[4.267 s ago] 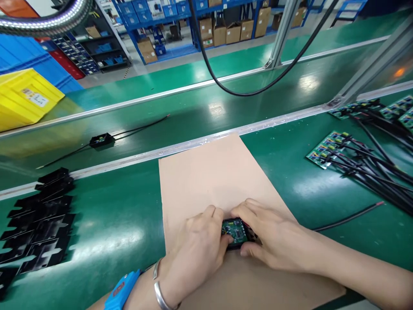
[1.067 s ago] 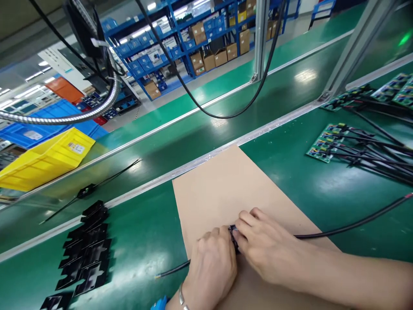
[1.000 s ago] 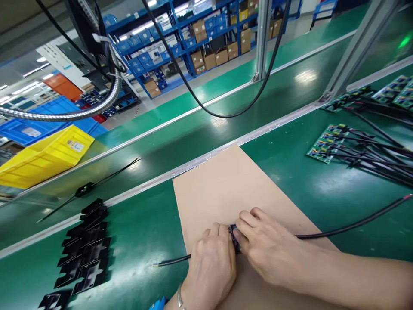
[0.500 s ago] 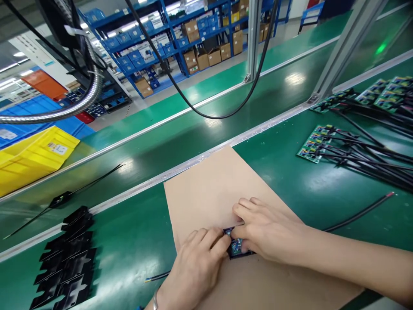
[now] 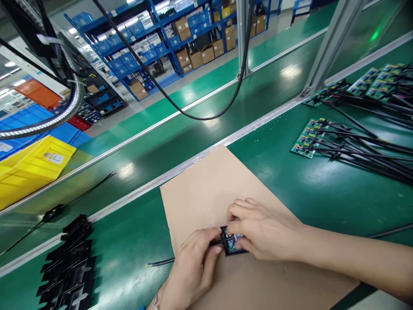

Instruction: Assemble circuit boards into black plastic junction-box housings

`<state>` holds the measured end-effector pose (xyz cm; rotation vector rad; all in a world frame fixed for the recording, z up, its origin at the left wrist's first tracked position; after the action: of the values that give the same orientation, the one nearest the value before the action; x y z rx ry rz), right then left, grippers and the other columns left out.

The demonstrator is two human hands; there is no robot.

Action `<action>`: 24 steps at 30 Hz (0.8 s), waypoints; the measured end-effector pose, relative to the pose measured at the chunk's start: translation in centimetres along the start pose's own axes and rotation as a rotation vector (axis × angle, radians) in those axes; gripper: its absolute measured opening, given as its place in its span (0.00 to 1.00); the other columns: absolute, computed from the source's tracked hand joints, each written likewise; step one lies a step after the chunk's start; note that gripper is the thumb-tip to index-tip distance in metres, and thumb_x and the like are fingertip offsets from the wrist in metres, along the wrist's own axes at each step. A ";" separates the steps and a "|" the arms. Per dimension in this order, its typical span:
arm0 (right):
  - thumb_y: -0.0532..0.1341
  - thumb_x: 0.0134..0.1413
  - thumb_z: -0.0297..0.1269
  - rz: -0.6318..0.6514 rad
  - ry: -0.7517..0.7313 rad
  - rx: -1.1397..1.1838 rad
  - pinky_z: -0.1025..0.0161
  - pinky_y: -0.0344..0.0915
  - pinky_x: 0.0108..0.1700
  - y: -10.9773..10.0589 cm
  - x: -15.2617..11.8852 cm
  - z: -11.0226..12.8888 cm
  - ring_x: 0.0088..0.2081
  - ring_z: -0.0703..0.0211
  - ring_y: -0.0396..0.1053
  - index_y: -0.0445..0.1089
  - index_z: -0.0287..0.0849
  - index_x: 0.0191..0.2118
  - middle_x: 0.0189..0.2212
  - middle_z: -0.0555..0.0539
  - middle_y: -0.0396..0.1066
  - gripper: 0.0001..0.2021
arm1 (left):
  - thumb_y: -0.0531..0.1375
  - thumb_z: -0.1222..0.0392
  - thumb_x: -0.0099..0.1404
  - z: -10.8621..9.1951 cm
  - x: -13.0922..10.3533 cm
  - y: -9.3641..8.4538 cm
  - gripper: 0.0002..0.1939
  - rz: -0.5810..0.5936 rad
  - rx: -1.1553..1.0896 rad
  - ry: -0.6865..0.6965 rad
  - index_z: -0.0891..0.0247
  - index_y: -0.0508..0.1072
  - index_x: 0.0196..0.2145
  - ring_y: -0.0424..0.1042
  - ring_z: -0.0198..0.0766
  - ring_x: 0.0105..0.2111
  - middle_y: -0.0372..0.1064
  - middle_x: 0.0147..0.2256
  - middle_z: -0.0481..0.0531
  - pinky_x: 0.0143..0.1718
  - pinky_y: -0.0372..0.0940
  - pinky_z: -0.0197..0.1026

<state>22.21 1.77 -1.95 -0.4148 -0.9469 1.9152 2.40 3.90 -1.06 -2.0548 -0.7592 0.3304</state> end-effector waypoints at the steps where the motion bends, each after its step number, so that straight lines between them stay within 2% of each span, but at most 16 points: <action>1: 0.61 0.54 0.32 -0.013 -0.001 0.019 0.58 0.53 0.44 -0.2 0.1 -0.1 0.43 0.57 0.57 0.69 0.44 0.37 0.38 0.49 0.63 0.04 | 0.54 0.67 0.68 0.1 -0.1 -0.2 0.17 0.000 -0.027 -0.044 0.57 0.60 0.54 0.66 0.31 0.45 0.66 0.46 0.48 0.47 0.64 0.35; 3: 0.61 0.52 0.31 -0.057 0.024 0.030 0.59 0.54 0.44 -0.4 0.7 -0.2 0.43 0.57 0.57 0.70 0.44 0.35 0.36 0.49 0.64 0.04 | 0.54 0.66 0.67 0.0 -0.2 -0.4 0.14 -0.002 -0.040 -0.096 0.57 0.63 0.50 0.67 0.30 0.44 0.67 0.44 0.46 0.46 0.64 0.35; 5: 0.63 0.52 0.35 -0.041 0.067 -0.006 0.59 0.55 0.43 -0.6 1.8 -0.2 0.43 0.56 0.57 0.70 0.43 0.33 0.34 0.48 0.65 0.03 | 0.55 0.66 0.67 -0.2 0.0 -0.5 0.10 -0.015 -0.031 -0.099 0.56 0.67 0.45 0.67 0.31 0.42 0.68 0.41 0.44 0.44 0.64 0.36; 8: 0.68 0.48 0.46 0.143 0.131 -0.136 0.60 0.57 0.40 -0.5 4.1 0.3 0.41 0.55 0.61 0.70 0.40 0.32 0.32 0.47 0.68 0.14 | 0.56 0.66 0.67 -0.3 0.3 -0.2 0.07 -0.061 -0.042 -0.093 0.57 0.70 0.41 0.68 0.31 0.39 0.69 0.38 0.44 0.41 0.63 0.36; 9: 0.70 0.45 0.46 0.219 0.137 -0.173 0.61 0.57 0.39 -0.5 4.8 0.6 0.40 0.54 0.62 0.70 0.39 0.31 0.30 0.46 0.69 0.16 | 0.56 0.67 0.67 -0.2 0.4 0.0 0.07 -0.070 -0.045 -0.093 0.58 0.71 0.39 0.68 0.31 0.38 0.69 0.37 0.44 0.40 0.63 0.36; 12: 0.72 0.39 0.34 0.344 0.110 -0.243 0.56 0.58 0.42 -0.3 6.5 2.0 0.40 0.51 0.65 0.71 0.36 0.31 0.31 0.42 0.70 0.13 | 0.57 0.67 0.66 0.0 0.4 0.4 0.06 -0.101 -0.035 -0.083 0.59 0.72 0.38 0.67 0.31 0.37 0.69 0.36 0.45 0.38 0.62 0.35; 14: 0.69 0.43 0.26 0.352 0.083 -0.286 0.50 0.56 0.46 -0.2 6.9 2.8 0.43 0.46 0.64 0.72 0.33 0.36 0.34 0.37 0.71 0.11 | 0.57 0.68 0.66 0.1 0.4 0.6 0.06 -0.125 -0.017 -0.047 0.59 0.72 0.37 0.67 0.31 0.36 0.69 0.35 0.45 0.37 0.62 0.35; 17: 0.64 0.49 0.23 0.315 0.040 -0.305 0.50 0.55 0.48 -0.1 6.7 3.2 0.43 0.48 0.65 0.71 0.32 0.37 0.34 0.37 0.71 0.08 | 0.56 0.69 0.66 0.1 0.2 0.6 0.07 -0.151 -0.001 0.001 0.59 0.72 0.38 0.66 0.32 0.36 0.69 0.35 0.46 0.37 0.61 0.36; 20: 0.66 0.52 0.34 0.261 0.007 -0.308 0.55 0.56 0.47 -0.9 5.1 2.1 0.43 0.52 0.65 0.70 0.36 0.36 0.34 0.42 0.70 0.08 | 0.55 0.68 0.66 0.0 0.1 0.4 0.07 -0.108 0.042 -0.016 0.60 0.71 0.38 0.65 0.34 0.35 0.68 0.35 0.47 0.36 0.61 0.38; 22: 0.65 0.54 0.44 0.135 0.017 -0.249 0.58 0.57 0.45 -2.1 3.2 1.1 0.43 0.55 0.64 0.68 0.39 0.36 0.36 0.46 0.70 0.13 | 0.54 0.68 0.66 -0.7 0.0 0.1 0.07 -0.098 0.111 -0.006 0.61 0.70 0.40 0.65 0.36 0.37 0.67 0.37 0.49 0.39 0.62 0.41; 24: 0.60 0.60 0.44 -0.083 0.087 -0.109 0.61 0.57 0.43 -3.7 0.6 0.2 0.40 0.59 0.63 0.66 0.39 0.35 0.34 0.48 0.68 0.12 | 0.54 0.69 0.66 -1.8 0.0 0.0 0.10 -0.107 0.153 0.081 0.63 0.68 0.44 0.63 0.38 0.41 0.66 0.41 0.52 0.44 0.61 0.43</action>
<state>23.99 3.18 0.98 -0.5105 -0.9988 1.7617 3.34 2.71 -0.02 -1.8646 -0.7676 0.2359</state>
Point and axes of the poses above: each hand's wrist, its own x-axis towards the middle knuckle, its own y-axis out of the palm, z = x × y, the point moved 3 cm from there along x, towards the middle knuckle
